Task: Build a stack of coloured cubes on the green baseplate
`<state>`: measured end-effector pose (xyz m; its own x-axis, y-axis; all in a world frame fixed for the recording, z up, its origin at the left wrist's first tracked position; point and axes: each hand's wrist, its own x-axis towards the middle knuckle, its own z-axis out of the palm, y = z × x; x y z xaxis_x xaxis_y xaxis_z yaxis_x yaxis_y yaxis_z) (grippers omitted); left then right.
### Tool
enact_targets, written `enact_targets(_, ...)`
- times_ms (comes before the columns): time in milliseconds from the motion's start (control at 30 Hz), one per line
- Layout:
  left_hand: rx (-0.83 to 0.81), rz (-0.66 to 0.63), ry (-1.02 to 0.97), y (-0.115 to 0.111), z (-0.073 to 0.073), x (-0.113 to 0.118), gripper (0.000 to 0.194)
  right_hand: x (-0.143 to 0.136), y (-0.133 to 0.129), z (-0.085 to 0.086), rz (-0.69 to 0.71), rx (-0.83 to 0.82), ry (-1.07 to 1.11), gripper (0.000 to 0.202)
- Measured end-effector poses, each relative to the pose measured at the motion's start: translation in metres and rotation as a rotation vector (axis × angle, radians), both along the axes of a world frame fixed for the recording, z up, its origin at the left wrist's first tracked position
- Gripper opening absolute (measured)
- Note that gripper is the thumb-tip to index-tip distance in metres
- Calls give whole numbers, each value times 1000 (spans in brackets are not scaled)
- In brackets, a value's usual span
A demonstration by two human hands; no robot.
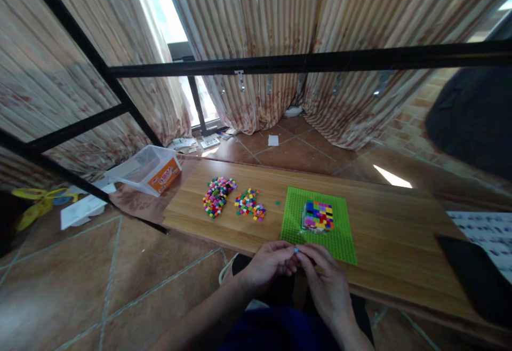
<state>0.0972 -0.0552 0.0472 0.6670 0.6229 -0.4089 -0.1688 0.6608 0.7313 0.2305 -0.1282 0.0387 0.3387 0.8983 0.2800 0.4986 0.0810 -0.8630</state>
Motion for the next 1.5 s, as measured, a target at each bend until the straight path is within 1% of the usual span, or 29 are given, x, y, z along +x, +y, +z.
enact_targets(167,-40,-10,4,-3,2,13,43,12,-1,-4,-48,16,-61,25)
enact_targets(333,-56,-6,30,-5,5,25,44,22,-1,-3,-73,7,-88,27)
enact_targets(500,-2,13,54,-3,7,35,44,32,3,1,-88,-16,-121,28)
enact_targets(633,142,19,113,4,10,42,36,44,14,2,-137,23,-214,28)
enact_targets(733,361,99,228,12,9,46,26,57,27,1,-202,89,-333,31)
enact_targets(867,696,230,394,23,6,50,17,70,39,-3,-226,112,-445,34)
enact_targets(933,811,265,474,28,5,53,17,73,41,-5,-225,99,-474,33)
enact_targets(1000,887,271,534,33,5,57,18,74,41,-6,-239,99,-485,31)
enact_targets(1167,952,225,601,41,6,70,25,73,40,-6,-259,106,-428,30)
enact_targets(1300,972,235,637,45,8,80,37,73,41,-8,-281,120,-359,29)
enact_targets(1400,962,232,635,48,10,86,46,73,41,-9,-290,123,-268,29)
enact_targets(1500,940,233,624,48,9,89,50,72,40,-8,-313,88,-121,30)
